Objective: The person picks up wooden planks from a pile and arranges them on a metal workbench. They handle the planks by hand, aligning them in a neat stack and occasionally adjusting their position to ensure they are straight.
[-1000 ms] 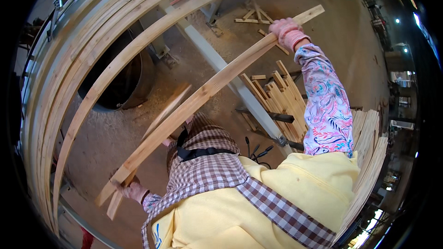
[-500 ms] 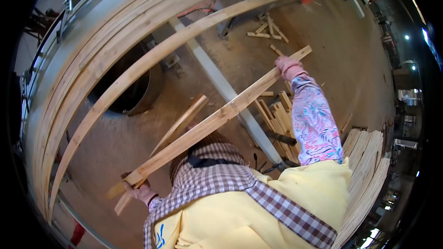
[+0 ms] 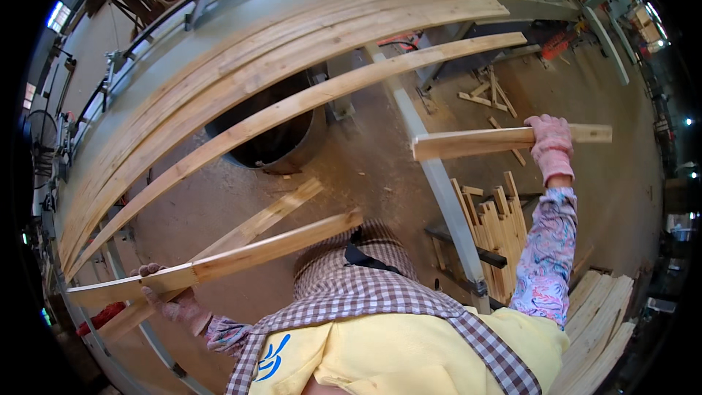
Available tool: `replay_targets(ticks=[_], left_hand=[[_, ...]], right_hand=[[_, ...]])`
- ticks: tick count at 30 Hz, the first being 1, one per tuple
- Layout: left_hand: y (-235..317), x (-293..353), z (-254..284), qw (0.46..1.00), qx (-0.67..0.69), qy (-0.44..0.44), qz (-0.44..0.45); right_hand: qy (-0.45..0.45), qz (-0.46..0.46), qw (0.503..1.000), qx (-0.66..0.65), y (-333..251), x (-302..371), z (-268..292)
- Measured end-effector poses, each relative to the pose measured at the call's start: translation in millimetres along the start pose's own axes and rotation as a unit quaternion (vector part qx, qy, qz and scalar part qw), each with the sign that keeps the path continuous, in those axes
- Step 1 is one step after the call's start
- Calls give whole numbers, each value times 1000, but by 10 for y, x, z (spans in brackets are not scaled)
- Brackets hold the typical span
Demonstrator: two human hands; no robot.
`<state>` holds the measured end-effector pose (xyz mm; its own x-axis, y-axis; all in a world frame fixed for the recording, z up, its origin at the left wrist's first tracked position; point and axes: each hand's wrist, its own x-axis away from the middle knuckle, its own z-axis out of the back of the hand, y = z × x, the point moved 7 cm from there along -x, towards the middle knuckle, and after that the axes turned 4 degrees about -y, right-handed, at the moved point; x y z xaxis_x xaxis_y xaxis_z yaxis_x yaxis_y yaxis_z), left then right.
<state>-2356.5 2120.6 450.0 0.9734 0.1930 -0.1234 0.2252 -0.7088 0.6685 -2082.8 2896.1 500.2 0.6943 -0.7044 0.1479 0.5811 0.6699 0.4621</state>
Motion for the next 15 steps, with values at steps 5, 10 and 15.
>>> replay_targets(ticks=[5,10,15], left_hand=[[145,-147,-430,987,-125,-77,61],[-57,-59,-672,962,-225,-102,116],[-607,89,-1108,933,-189,-252,176]], right_hand=[[120,70,932,-335,-787,780,1139],[-70,304,639,-703,-2435,1687,2398],[-101,357,668,-645,-3486,2106,2483]])
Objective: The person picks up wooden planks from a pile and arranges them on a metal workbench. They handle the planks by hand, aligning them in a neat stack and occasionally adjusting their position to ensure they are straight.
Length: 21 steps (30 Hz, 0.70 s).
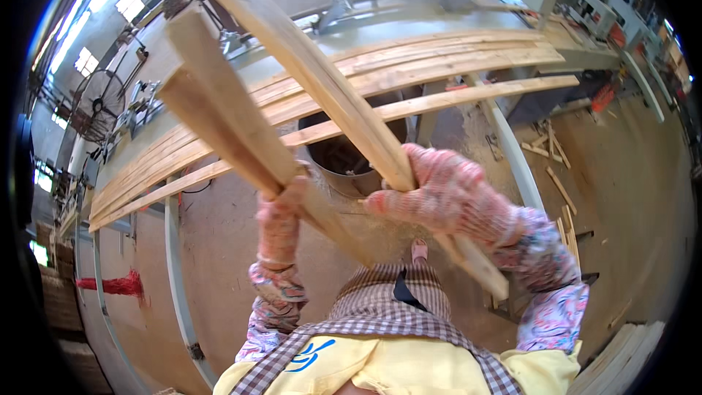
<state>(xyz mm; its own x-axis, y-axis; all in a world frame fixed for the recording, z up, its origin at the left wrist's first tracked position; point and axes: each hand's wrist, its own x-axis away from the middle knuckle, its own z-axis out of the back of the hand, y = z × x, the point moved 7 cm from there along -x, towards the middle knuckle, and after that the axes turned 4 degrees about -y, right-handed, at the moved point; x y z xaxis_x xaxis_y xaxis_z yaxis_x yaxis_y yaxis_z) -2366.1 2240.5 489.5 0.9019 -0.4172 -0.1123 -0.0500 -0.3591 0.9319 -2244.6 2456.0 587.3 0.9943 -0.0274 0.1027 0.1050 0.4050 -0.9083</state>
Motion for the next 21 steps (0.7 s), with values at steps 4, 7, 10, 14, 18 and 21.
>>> replay_targets(ticks=[4,7,10,14,18,21], left_hand=[[-315,-8,-301,986,145,-70,50],[-621,178,-504,975,164,-123,84],[-1091,409,-469,974,102,-135,150],[-1256,742,-825,967,112,-182,136],[-1284,1138,-1151,968,96,-200,118],[-1304,1440,-1306,962,76,-248,87]], right_hand=[[31,-45,994,-90,497,-148,-617],[135,49,968,-206,920,55,-1058],[146,15,989,-10,1128,327,-1184],[199,-8,980,27,1332,721,-1101],[227,-45,973,-9,1478,1154,-1097],[227,-76,969,61,1576,1538,-1099]])
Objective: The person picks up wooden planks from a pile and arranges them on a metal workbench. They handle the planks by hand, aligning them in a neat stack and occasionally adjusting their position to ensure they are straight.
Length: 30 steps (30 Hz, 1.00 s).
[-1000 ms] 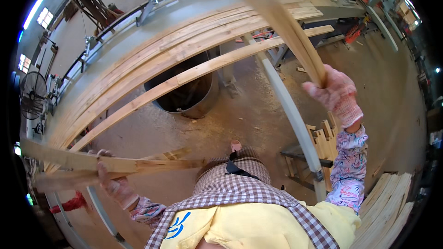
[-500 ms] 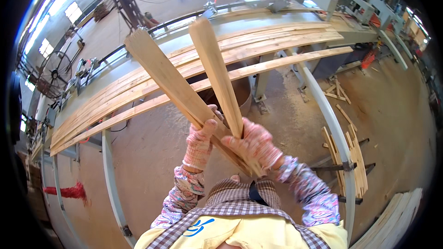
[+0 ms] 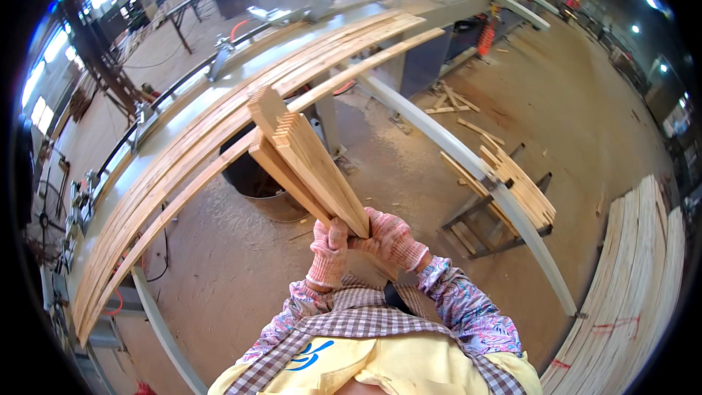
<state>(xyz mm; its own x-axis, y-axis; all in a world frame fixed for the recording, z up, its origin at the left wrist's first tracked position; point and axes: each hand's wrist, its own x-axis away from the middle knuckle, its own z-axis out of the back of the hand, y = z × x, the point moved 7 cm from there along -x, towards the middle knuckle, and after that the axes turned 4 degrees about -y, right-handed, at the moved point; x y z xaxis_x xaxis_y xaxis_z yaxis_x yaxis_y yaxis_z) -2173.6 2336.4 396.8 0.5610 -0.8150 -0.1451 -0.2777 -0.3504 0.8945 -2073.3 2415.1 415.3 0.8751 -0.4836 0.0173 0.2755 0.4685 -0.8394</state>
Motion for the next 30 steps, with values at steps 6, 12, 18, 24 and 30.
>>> replay_targets(ticks=[6,12,18,24,30], left_hand=[[430,0,-960,965,28,-257,42],[-239,406,-1229,929,50,-306,204],[-291,609,-1453,922,-15,-347,170],[-506,609,-1400,903,104,-354,220],[-631,510,-1357,899,68,-402,158]], right_hand=[[53,27,968,-243,698,881,18],[61,-16,914,-401,1193,1337,-178],[119,-78,866,-480,1306,1658,-2],[83,-143,979,117,1563,1565,14],[120,-162,979,-17,2085,1568,-207]])
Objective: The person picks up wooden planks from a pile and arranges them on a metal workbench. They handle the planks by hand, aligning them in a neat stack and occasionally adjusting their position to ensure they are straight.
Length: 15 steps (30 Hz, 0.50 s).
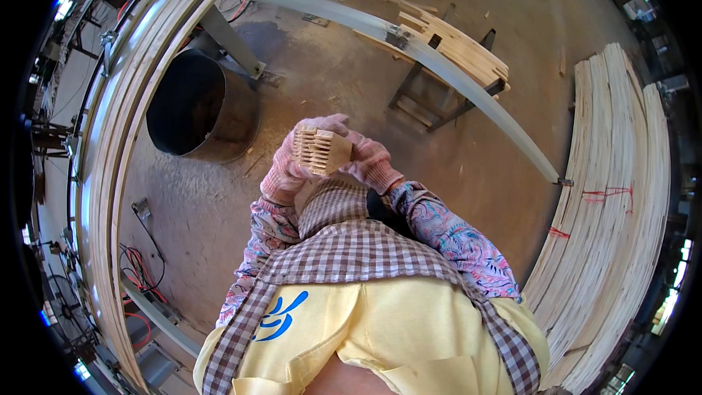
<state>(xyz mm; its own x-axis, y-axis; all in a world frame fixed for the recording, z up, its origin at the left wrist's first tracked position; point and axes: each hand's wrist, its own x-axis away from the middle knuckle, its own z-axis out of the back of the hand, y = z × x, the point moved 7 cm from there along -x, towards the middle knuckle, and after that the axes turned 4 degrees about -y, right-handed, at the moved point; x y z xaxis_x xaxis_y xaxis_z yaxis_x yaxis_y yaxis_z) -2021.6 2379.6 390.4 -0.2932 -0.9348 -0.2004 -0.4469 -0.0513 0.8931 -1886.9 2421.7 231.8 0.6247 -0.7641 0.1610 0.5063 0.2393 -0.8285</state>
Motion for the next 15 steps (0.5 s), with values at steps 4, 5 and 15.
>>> replay_targets(ticks=[4,5,15], left_hand=[[53,-66,9,995,-97,-18,35],[60,-26,35,995,-91,-13,37],[297,30,-116,998,46,-1,40]], right_hand=[[13,9,992,-128,253,-7,-90],[-6,10,992,-129,91,9,-66],[-28,78,943,-322,-540,134,8]])
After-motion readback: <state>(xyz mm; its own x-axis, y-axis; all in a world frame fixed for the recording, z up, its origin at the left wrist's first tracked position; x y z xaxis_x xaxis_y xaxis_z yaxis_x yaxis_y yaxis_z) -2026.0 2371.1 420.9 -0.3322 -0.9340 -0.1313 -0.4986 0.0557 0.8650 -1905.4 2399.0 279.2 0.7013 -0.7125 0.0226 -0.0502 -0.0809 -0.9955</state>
